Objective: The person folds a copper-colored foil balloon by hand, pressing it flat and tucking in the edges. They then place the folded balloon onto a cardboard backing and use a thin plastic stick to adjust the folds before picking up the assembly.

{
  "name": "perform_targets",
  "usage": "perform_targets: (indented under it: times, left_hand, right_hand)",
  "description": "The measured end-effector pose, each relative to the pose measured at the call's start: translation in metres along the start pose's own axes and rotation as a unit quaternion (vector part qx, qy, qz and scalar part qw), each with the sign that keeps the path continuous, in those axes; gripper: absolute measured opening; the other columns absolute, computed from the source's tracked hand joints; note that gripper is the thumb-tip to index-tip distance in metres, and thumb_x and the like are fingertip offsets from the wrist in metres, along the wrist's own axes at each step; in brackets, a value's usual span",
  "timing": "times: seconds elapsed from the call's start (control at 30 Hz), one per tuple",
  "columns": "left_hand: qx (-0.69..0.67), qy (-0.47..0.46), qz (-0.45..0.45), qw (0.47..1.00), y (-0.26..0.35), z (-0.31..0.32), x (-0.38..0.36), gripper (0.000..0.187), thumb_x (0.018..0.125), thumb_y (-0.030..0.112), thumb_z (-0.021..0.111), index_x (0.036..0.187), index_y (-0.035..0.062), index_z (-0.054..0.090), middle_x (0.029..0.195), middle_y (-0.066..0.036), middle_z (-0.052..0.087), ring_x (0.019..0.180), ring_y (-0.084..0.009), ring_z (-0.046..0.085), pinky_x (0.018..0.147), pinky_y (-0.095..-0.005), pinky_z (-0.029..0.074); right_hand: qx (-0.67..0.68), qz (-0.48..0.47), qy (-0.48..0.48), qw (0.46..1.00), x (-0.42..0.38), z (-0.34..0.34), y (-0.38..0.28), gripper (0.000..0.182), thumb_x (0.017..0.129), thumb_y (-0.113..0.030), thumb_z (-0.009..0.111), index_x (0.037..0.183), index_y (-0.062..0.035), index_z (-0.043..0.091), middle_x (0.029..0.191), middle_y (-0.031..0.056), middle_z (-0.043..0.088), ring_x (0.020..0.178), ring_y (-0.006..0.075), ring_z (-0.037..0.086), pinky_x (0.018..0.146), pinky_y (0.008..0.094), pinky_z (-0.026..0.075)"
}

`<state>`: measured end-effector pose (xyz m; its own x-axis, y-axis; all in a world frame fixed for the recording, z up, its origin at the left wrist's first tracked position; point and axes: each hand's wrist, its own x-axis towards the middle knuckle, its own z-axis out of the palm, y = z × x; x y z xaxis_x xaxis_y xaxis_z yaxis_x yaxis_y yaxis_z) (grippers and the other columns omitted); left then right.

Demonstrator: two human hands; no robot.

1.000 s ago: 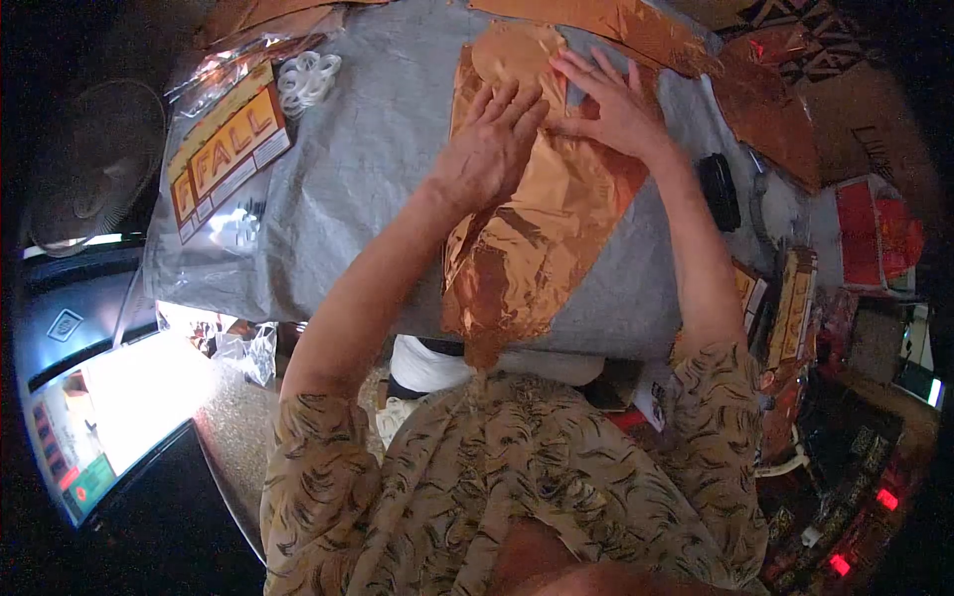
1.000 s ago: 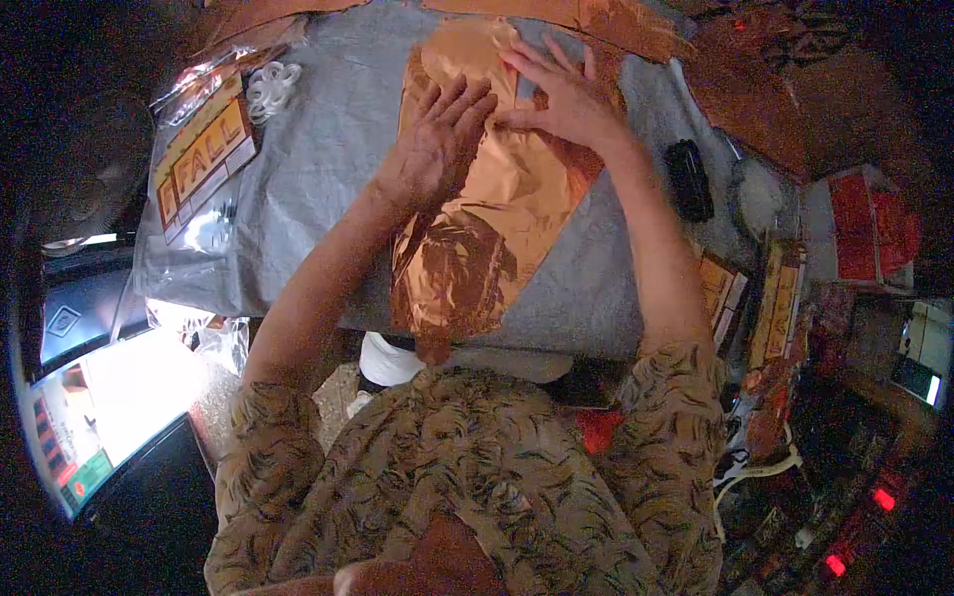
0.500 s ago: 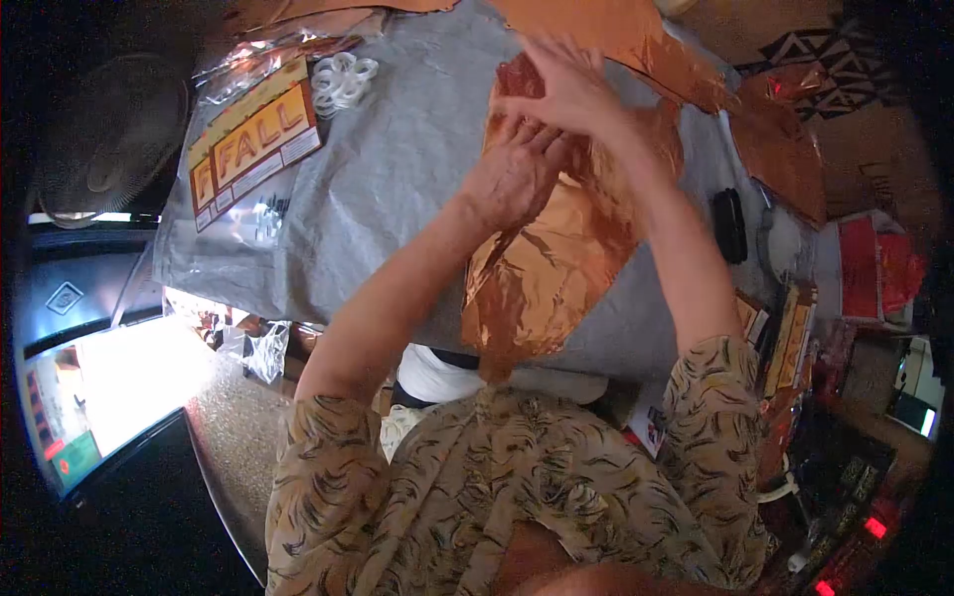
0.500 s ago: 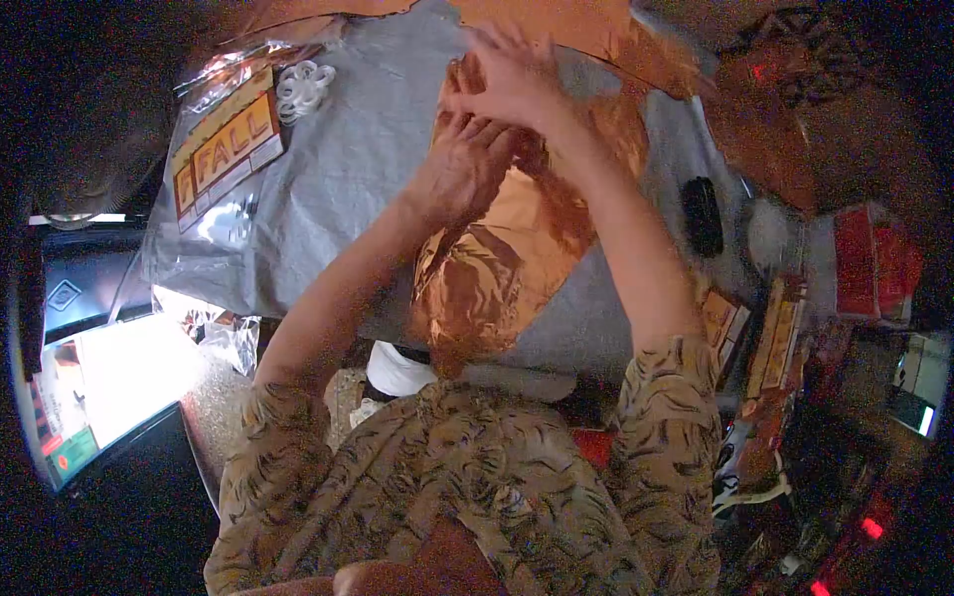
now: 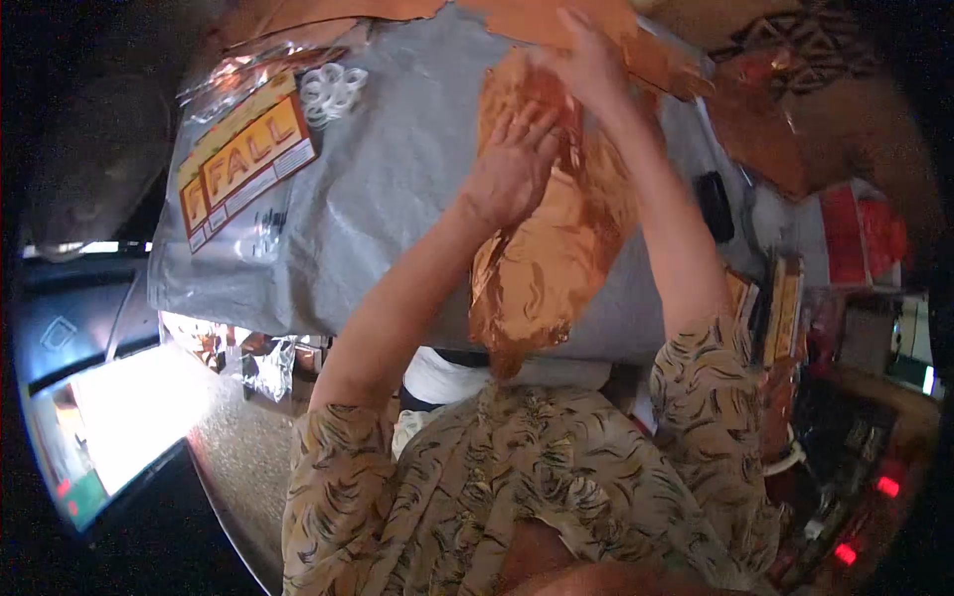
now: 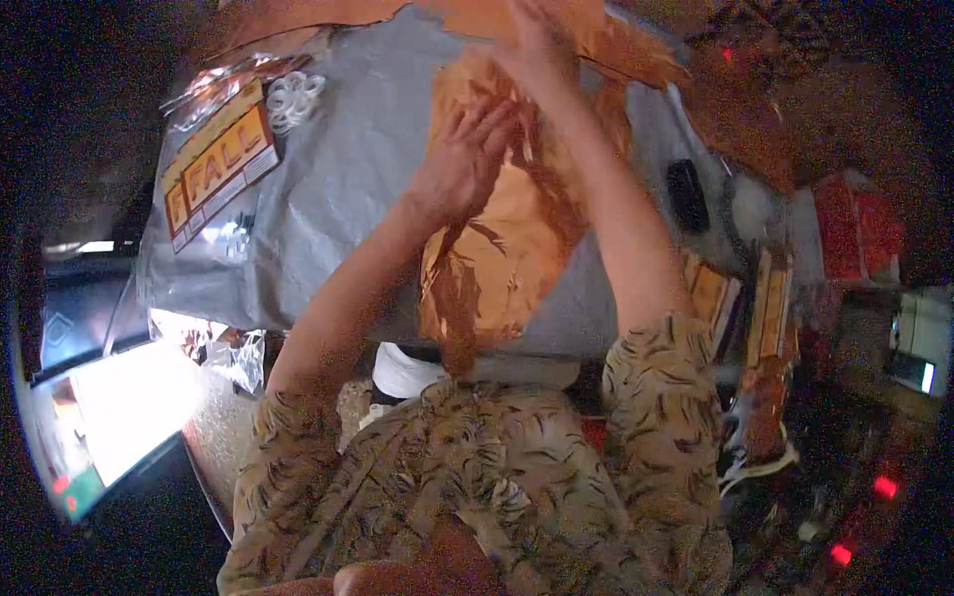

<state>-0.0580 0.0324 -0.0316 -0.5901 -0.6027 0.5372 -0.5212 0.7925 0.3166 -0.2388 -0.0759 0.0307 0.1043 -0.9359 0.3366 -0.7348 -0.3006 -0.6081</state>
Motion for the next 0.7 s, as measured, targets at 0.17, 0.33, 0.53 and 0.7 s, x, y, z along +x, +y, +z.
perform_targets:
  times: [0.17, 0.33, 0.53, 0.7]
  left_hand:
    - [0.050, -0.018, -0.015, 0.998, 0.000, 0.006, -0.003, 0.047, 0.104, 0.021, 0.041, 0.146, 0.0032, 0.053, 0.158, -0.017, 0.047, 0.151, -0.0388, 0.037, 0.126, -0.0551, 0.024]
    - [0.042, -0.024, -0.010, 0.999, -0.001, 0.006, -0.005, 0.048, 0.104, 0.020, 0.039, 0.147, 0.0032, 0.053, 0.159, -0.016, 0.047, 0.151, -0.0392, 0.036, 0.127, -0.0550, 0.023]
    - [0.094, -0.032, 0.016, 0.995, -0.005, 0.011, -0.004, 0.048, 0.104, 0.021, 0.039, 0.147, 0.0042, 0.053, 0.158, -0.016, 0.048, 0.151, -0.0392, 0.036, 0.127, -0.0548, 0.023]
    - [0.044, -0.019, -0.004, 0.999, -0.002, 0.003, -0.003, 0.047, 0.105, 0.021, 0.037, 0.146, 0.0045, 0.052, 0.157, -0.017, 0.048, 0.151, -0.0386, 0.037, 0.127, -0.0544, 0.022]
  right_hand:
    - [-0.068, 0.025, 0.024, 0.997, -0.125, -0.059, -0.066, 0.038, 0.088, -0.022, 0.079, 0.123, -0.0069, 0.074, 0.119, 0.0156, 0.074, 0.112, 0.0311, 0.071, 0.090, 0.0416, 0.056]
    - [-0.049, -0.276, -0.112, 0.953, -0.222, -0.023, -0.102, 0.024, 0.092, -0.013, 0.074, 0.113, -0.0018, 0.077, 0.115, 0.0130, 0.076, 0.111, 0.0306, 0.072, 0.095, 0.0436, 0.057]
    - [-0.034, -0.268, -0.208, 0.940, -0.260, 0.025, -0.115, 0.052, 0.097, -0.031, 0.070, 0.139, -0.0010, 0.062, 0.142, 0.0164, 0.062, 0.140, 0.0337, 0.053, 0.122, 0.0518, 0.036]
    - [-0.011, -0.228, -0.259, 0.938, -0.304, 0.020, -0.135, 0.063, 0.099, -0.041, 0.066, 0.148, -0.0030, 0.055, 0.154, 0.0159, 0.052, 0.147, 0.0320, 0.046, 0.124, 0.0509, 0.031]
